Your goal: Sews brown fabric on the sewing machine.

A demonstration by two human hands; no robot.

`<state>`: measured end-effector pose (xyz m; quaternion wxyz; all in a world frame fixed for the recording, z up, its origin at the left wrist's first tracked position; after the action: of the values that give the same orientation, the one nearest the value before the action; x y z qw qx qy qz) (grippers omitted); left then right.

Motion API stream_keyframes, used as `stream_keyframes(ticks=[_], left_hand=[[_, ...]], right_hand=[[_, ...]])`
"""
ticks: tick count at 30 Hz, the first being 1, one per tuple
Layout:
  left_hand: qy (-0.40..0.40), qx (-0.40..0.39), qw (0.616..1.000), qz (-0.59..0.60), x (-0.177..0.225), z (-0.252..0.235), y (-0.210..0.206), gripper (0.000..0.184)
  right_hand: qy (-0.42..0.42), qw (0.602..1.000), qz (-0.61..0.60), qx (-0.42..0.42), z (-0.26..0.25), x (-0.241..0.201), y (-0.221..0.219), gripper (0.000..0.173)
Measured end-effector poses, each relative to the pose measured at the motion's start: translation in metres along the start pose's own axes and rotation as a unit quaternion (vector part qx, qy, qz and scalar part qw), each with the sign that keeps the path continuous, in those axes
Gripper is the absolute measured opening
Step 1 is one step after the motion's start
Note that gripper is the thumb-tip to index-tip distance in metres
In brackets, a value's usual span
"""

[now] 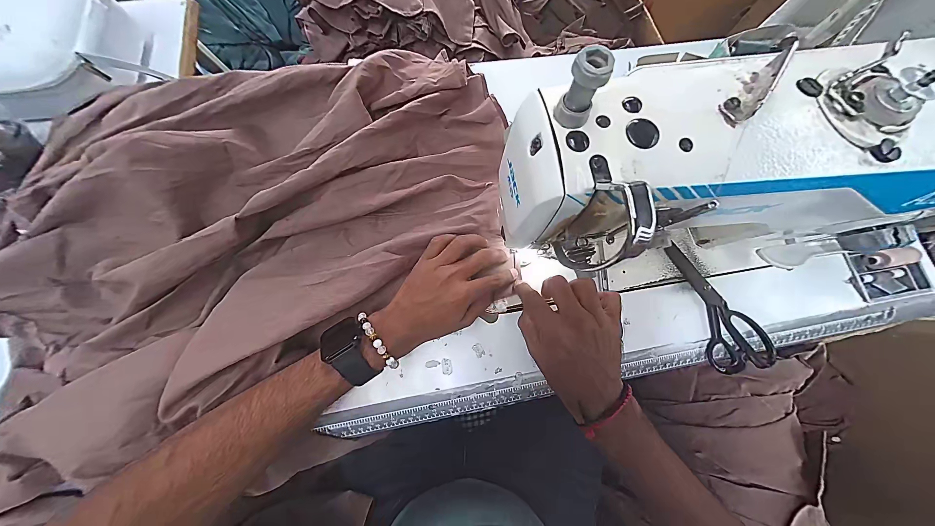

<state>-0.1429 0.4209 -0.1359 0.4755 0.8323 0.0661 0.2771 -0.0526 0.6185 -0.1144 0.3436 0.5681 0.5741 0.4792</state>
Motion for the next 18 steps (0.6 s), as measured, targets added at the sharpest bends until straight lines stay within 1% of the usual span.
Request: stream_keyframes(ticks=[6,9,10,11,12,14,15,16,18], left_hand=[[-0.030,0.008,0.999,-0.022,-0.024,-0.019,0.009,0.025],[-0.034,0.007,0.999,-0.031,-0.035,-0.028,0.015,0.023],[-0.037,0.011,0.999,-0.032,-0.040,-0.029,0.016,0.022],[-0.039,0.014,0.999,-0.035,-0.045,-0.031,0.016,0.021],[-0.042,0.017,0.998,-0.034,-0.049,-0.032,0.016,0.020],[-0.047,0.018,0.998,-0.035,-0.053,-0.036,0.016,0.020],[-0.050,0.018,0.998,-0.034,-0.054,-0.036,0.017,0.020],[-0.052,0.015,0.998,-0.032,-0.054,-0.036,0.018,0.020],[-0.056,0.012,0.998,-0.032,-0.055,-0.038,0.019,0.020]], right_hand=[[-0.009,0.999,0.048,-0.011,-0.019,-0.005,-0.019,0.031],[-0.010,0.998,0.023,-0.062,-0.025,0.004,-0.009,0.031],[-0.027,0.997,0.009,-0.072,-0.027,0.017,0.002,0.027],[-0.053,0.997,0.003,-0.058,-0.026,0.038,0.013,0.023],[-0.100,0.994,0.003,-0.046,-0.021,0.066,0.025,0.027],[-0.214,0.974,0.054,-0.051,-0.012,0.134,0.041,0.035],[-0.262,0.961,0.071,-0.054,-0.005,0.162,0.036,0.036],[-0.282,0.954,0.083,-0.059,0.003,0.180,0.026,0.035],[-0.279,0.953,0.089,-0.076,0.011,0.192,0.002,0.035]])
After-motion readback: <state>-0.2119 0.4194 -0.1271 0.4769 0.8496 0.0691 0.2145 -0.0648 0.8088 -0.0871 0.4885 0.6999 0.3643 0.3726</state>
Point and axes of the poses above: each hand's wrist, its own z-axis away from the middle knuckle, its own y-axis out of the back of the hand, x = y × z, the point moved 1 cm from there along -z, towards the middle knuckle, and after that the axes turned 12 degrees about z, right-handed, at the moved point
